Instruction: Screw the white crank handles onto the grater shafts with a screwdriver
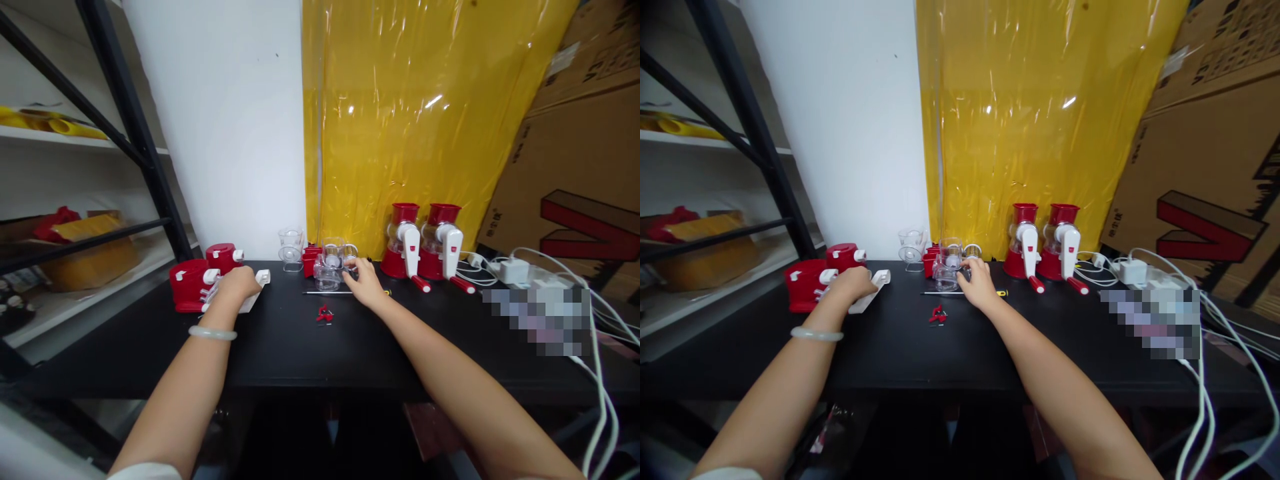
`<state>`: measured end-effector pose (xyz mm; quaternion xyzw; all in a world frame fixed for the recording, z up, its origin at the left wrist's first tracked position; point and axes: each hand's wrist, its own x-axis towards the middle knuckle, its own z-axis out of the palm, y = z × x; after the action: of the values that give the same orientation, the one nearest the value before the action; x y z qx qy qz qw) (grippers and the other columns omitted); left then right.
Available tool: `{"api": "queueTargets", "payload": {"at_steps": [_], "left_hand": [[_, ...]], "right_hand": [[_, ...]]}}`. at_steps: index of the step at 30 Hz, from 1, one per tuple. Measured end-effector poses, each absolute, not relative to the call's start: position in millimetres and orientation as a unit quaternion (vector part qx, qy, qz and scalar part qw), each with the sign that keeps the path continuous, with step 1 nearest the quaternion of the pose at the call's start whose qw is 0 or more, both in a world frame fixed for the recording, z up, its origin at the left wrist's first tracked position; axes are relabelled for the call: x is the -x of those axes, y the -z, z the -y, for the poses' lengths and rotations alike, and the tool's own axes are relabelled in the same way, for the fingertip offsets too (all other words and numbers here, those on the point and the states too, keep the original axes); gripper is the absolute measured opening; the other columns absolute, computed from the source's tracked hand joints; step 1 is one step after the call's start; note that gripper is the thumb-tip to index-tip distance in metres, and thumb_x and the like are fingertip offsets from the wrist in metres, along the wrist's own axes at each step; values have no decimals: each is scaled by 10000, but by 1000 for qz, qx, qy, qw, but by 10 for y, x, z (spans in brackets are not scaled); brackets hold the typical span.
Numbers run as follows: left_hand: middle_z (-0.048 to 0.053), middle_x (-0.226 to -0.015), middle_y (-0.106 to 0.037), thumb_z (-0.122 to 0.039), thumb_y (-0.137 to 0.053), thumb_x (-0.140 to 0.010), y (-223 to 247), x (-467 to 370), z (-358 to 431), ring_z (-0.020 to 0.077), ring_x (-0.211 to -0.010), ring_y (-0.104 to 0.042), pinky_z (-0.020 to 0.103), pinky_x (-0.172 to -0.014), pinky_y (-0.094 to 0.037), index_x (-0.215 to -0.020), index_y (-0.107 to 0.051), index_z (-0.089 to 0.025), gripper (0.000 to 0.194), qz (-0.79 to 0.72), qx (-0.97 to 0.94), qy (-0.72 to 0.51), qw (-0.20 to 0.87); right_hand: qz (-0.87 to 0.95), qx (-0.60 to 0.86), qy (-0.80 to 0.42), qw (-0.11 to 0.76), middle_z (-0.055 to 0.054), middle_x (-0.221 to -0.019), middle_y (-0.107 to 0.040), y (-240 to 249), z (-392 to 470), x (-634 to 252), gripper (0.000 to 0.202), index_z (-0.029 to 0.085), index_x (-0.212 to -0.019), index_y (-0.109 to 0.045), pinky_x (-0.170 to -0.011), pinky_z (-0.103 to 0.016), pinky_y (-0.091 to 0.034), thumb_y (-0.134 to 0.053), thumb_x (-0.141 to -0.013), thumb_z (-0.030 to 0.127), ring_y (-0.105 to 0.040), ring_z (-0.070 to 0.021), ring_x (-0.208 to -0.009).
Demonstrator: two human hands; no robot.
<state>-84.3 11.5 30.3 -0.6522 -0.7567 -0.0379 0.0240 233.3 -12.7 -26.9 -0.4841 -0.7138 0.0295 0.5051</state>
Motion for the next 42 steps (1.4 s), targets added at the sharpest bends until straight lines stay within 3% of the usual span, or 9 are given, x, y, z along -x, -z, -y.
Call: {"api": "queueTargets", "payload": {"at_steps": [7, 14, 24, 31, 36, 39, 42], "left_hand": [[230, -1027, -710, -252, -691, -561, -324, 937, -105, 382, -944, -667, 428, -751, -522, -949, -719, -135, 407, 780, 623, 51, 23], [217, -1036, -707, -367, -826, -440, -343, 985, -144, 423, -979, -647, 454, -721, -510, -901, -722, -171, 512, 800, 596, 54, 32], [233, -1155, -658, -177, -781, -489, -363, 977, -71, 422, -1057, -621, 424, -749, -500, -1094, -631, -134, 624, 807, 583, 69, 70], [266, -1191, -618, -221, -829, -486, -360, 1002, -55, 427, -1133, -572, 426, -822, -471, -1169, -547, -113, 746, 814, 574, 62, 59], [254, -1184, -591, -497, -695, -708, -334, 886, -21, 404, -1116, -557, 460, -885, -447, -1197, -512, -91, 661, 767, 606, 157, 143], [210, -1163, -597, -486, -552, -838, -293, 688, -3, 362, -1138, -543, 442, -931, -437, -1151, -538, -118, 483, 699, 657, 232, 159], [170, -1165, -614, -463, -503, -880, -195, 398, 28, 293, -1140, -563, 410, -991, -429, -1213, -513, -121, 477, 572, 757, 302, 93]], "right_hand": [[717, 479, -30, 505, -79, -967, -606, 276, 132, -2322, 183, 215, -963, -613, -879, -432, -438, -564, -800, 281, -542, -246, -926], [728, 475, -40, 492, -65, -935, -620, 228, 175, -2299, 147, 220, -936, -610, -877, -413, -427, -574, -797, 251, -551, -237, -919], [743, 465, -35, 481, -56, -922, -638, 249, 171, -2297, 101, 214, -896, -618, -885, -401, -410, -571, -810, 236, -549, -232, -925], [733, 476, -27, 485, -70, -934, -610, 278, 144, -2309, 134, 218, -917, -626, -876, -411, -428, -565, -806, 263, -535, -239, -918], [688, 524, 2, 502, -100, -998, -590, 320, 66, -2351, 256, 211, -1018, -599, -904, -457, -426, -592, -776, 294, -532, -267, -972], [658, 566, 6, 497, -128, -1032, -615, 365, -5, -2377, 318, 188, -1051, -582, -942, -485, -413, -619, -753, 292, -552, -292, -1029], [653, 577, -47, 489, -136, -1012, -670, 419, -67, -2396, 324, 180, -1067, -577, -926, -462, -443, -625, -754, 250, -617, -287, -1001]]}}
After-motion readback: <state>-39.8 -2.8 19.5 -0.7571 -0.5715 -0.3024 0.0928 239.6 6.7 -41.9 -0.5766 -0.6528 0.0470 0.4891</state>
